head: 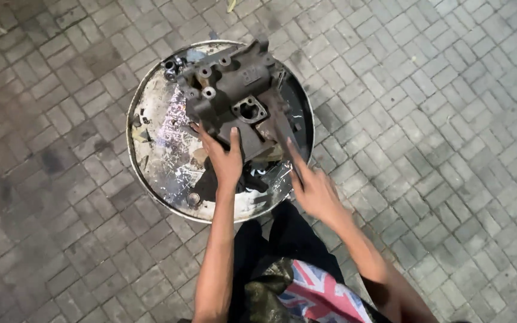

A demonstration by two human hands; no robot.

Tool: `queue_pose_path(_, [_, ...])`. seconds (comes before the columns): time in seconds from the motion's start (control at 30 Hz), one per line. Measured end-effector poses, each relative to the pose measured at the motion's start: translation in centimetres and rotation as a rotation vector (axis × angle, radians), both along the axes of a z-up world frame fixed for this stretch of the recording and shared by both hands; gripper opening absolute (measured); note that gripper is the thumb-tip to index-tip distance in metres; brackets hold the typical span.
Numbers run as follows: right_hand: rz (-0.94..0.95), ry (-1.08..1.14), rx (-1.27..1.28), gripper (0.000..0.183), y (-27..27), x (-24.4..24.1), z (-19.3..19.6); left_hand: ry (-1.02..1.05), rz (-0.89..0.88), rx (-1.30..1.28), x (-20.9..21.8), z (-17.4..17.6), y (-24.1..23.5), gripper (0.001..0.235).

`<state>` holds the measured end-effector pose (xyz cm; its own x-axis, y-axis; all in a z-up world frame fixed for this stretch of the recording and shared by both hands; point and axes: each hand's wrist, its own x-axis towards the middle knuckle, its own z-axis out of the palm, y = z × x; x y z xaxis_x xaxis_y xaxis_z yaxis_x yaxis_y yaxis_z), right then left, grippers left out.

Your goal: The person cleans a large, dirty engine block resting on a metal barrel using a dark rag and a metal scraper. They wipe the exterior surfaces and scrape away grime from crevices while a white cat sits nearby on the tiled floor.

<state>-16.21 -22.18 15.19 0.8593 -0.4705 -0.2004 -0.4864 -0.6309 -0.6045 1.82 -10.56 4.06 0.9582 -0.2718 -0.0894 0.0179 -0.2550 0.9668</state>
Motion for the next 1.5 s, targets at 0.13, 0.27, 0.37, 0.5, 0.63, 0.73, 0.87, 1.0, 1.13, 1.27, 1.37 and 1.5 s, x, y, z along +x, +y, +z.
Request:
queue_pose_path(0.13, [0.002,-0.103,-0.063,0.061,-1.1,2.6,-2.7,-0.043,-0.022,-0.022,0.2,0.6,0.0,0.085])
queue_pose_path(0.27, [0.025,-0.262,-0.045,0.059,-0.4,4.5,-0.3,-0.047,-0.033,-0.036,-0.2,1.8,0.3,0.080])
queue_pose_path(0.37, [-0.005,-0.041,-0.057,0.060,1.0,2.2,1.4,-0.061,-0.014,-0.027,0.9,1.6,-0.2,0.084])
queue_pose_path(0.5, [-0.024,-0.029,-0.008,0.055,-0.2,4.6,2.0,-0.134,0.015,0.014,-0.1,1.3,-0.3,0.082])
queue_pose_path(0.63, [-0.046,-0.127,0.164,0.060,-1.3,4.7,1.2,-0.166,0.042,0.036,-0.5,0.6,-0.6,0.082])
queue_pose_path(0.73, [-0.085,-0.141,0.194,0.061,1.2,3.2,4.5,-0.098,0.019,-0.041,0.0,2.0,-0.3,0.079])
queue_pose_path(0.87, [-0.144,-0.070,0.279,0.060,-0.1,4.7,2.8,-0.078,0.016,-0.020,-0.1,1.8,-0.1,0.079])
queue_pose_path(1.0, [-0.119,-0.123,0.272,0.061,-1.5,5.0,-0.1,-0.096,0.021,0.022,0.0,0.2,0.0,0.082])
queue_pose_path(1.13, [-0.192,-0.026,0.327,0.060,0.9,3.4,3.7,-0.056,-0.023,-0.022,0.2,2.3,-0.1,0.081])
queue_pose_path(1.27, [-0.195,-0.043,0.278,0.060,-0.5,5.9,1.8,-0.043,-0.022,-0.053,0.1,1.1,0.0,0.083])
queue_pose_path(1.37, [-0.180,-0.107,0.226,0.059,-0.8,6.5,0.9,-0.074,-0.026,-0.019,0.3,0.0,-0.3,0.082])
queue_pose_path(1.5, [-0.235,-0.038,0.225,0.058,2.0,3.1,1.9,-0.054,-0.026,-0.040,0.3,1.3,0.0,0.083])
